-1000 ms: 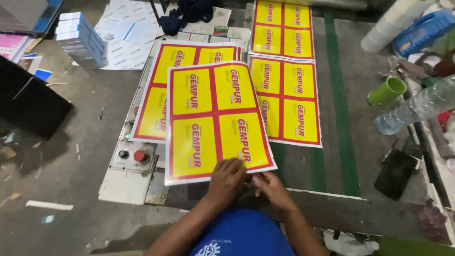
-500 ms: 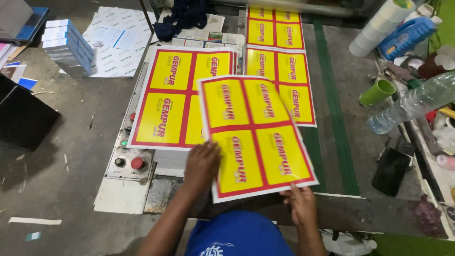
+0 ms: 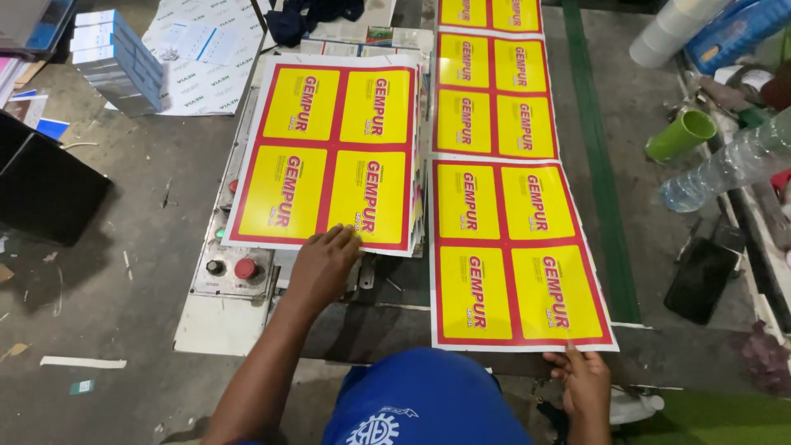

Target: The person stands at a workbench and repeatedly picks up large, yellow printed sheets from a pile. They align each sheet and place it onto a growing stack on the right side of the table. The sheets feature red text and grid lines.

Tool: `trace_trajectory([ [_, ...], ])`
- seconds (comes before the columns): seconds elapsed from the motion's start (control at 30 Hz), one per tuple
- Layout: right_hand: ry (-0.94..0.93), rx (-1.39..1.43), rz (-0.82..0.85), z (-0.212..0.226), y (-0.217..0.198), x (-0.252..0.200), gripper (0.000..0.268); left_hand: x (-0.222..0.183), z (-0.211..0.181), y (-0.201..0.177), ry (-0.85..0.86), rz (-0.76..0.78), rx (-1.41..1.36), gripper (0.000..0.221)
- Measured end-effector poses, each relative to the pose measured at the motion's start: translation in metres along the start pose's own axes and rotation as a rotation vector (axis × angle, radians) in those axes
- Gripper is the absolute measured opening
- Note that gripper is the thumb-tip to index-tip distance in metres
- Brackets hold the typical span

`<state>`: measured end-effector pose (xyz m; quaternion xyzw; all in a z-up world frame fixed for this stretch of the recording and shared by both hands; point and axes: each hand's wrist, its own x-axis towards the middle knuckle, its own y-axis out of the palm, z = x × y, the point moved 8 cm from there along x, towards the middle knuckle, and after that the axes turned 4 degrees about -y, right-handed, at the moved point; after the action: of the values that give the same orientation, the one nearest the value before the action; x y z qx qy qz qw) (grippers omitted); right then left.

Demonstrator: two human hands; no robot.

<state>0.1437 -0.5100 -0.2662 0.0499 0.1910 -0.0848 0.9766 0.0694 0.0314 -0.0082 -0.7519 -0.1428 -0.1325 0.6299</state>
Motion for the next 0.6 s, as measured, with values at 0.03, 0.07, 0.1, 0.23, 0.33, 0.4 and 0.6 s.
trace_trajectory([
  [0.03,0.003,-0.001,0.001,0.001,0.001,-0.004,0.024,0.002,0.001,-0.005,-0.002,0.003,0.0,0.028],
  [0.07,0.012,-0.011,-0.004,0.001,0.001,-0.008,0.025,0.004,-0.002,-0.009,0.038,0.036,-0.007,0.029],
  [0.1,0.02,-0.018,-0.009,0.002,0.002,-0.011,0.026,0.006,-0.005,-0.012,0.079,0.067,-0.014,0.033],
  [0.23,0.039,-0.05,-0.013,0.008,0.014,-0.019,0.026,0.009,0.005,-0.007,0.022,0.134,-0.086,0.019],
  [0.33,0.04,-0.07,0.025,0.011,0.032,-0.009,0.026,0.011,0.005,-0.006,0.072,0.059,-0.076,0.021],
  [0.4,0.015,-0.059,0.08,0.01,0.045,0.006,0.025,0.007,0.008,-0.006,0.049,0.047,-0.055,0.021],
  [0.6,-0.014,-0.086,0.13,0.043,0.091,0.055,0.026,0.01,0.008,-0.026,0.001,0.001,-0.116,0.021],
])
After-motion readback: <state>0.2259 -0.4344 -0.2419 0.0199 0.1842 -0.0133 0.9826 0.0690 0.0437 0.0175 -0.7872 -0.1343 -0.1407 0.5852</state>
